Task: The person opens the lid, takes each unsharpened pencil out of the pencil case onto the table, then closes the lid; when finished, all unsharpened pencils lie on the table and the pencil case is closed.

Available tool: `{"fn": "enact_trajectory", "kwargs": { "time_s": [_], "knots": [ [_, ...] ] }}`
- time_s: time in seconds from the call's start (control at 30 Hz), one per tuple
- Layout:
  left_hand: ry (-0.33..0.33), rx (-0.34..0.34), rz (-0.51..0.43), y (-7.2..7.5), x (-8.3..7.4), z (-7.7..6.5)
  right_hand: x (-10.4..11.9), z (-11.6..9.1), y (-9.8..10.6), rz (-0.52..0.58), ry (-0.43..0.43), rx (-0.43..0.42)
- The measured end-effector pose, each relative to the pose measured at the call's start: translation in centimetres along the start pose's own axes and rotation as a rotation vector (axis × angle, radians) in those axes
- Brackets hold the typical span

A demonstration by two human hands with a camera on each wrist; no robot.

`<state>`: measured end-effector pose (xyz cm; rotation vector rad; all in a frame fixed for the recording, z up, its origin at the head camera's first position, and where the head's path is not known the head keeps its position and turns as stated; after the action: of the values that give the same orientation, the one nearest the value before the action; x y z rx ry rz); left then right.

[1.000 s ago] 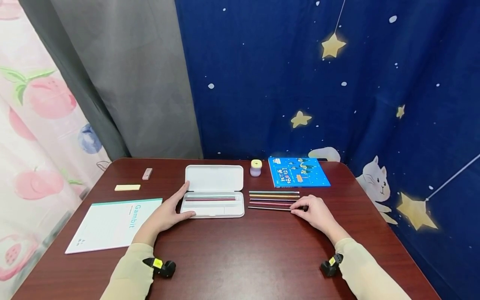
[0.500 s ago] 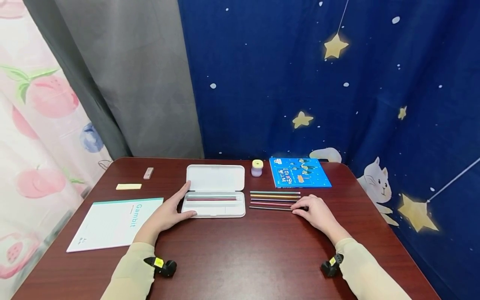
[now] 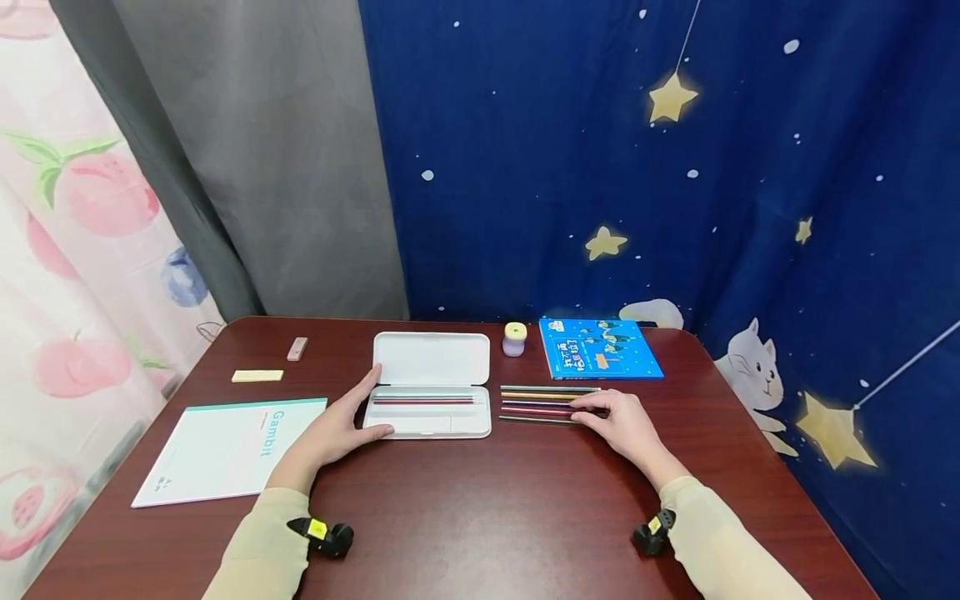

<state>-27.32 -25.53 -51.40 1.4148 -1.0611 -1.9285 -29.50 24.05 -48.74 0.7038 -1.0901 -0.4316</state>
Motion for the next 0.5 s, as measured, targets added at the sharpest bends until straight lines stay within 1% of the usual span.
{"fn": "enact_trajectory", "kwargs": {
  "time_s": [0.1,0.23,0.33,0.5],
  "knots": [
    [0.003,0.001,-0.007,-0.1,0.1,-0.2,1.0,0.7,-0.7,-0.005,-0.013,0.016],
    [0.006,0.003,-0.012,0.0,0.0,-0.3,3.2,2.3,-1.8,-0.01,-0.021,0.062],
    [0.006,0.002,-0.01,0.1,-0.1,-0.2,5.1,3.6,-3.0,-0.005,0.0,0.098],
    [0.005,-0.001,-0.011,0.1,-0.1,-0.1,7.7,5.8,-5.4,0.021,0.065,0.155]
  ]
}}
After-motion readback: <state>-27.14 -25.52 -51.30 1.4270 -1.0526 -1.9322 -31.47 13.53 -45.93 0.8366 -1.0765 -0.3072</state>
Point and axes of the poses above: each hand's wrist, its own z-axis towards the middle knuckle, its own y-axis out of the back of the hand, x = y × z, the point moved 1 cm from there along z, towards the middle knuckle, and after that the axes turned 9 degrees about z, right-handed, at the moved point
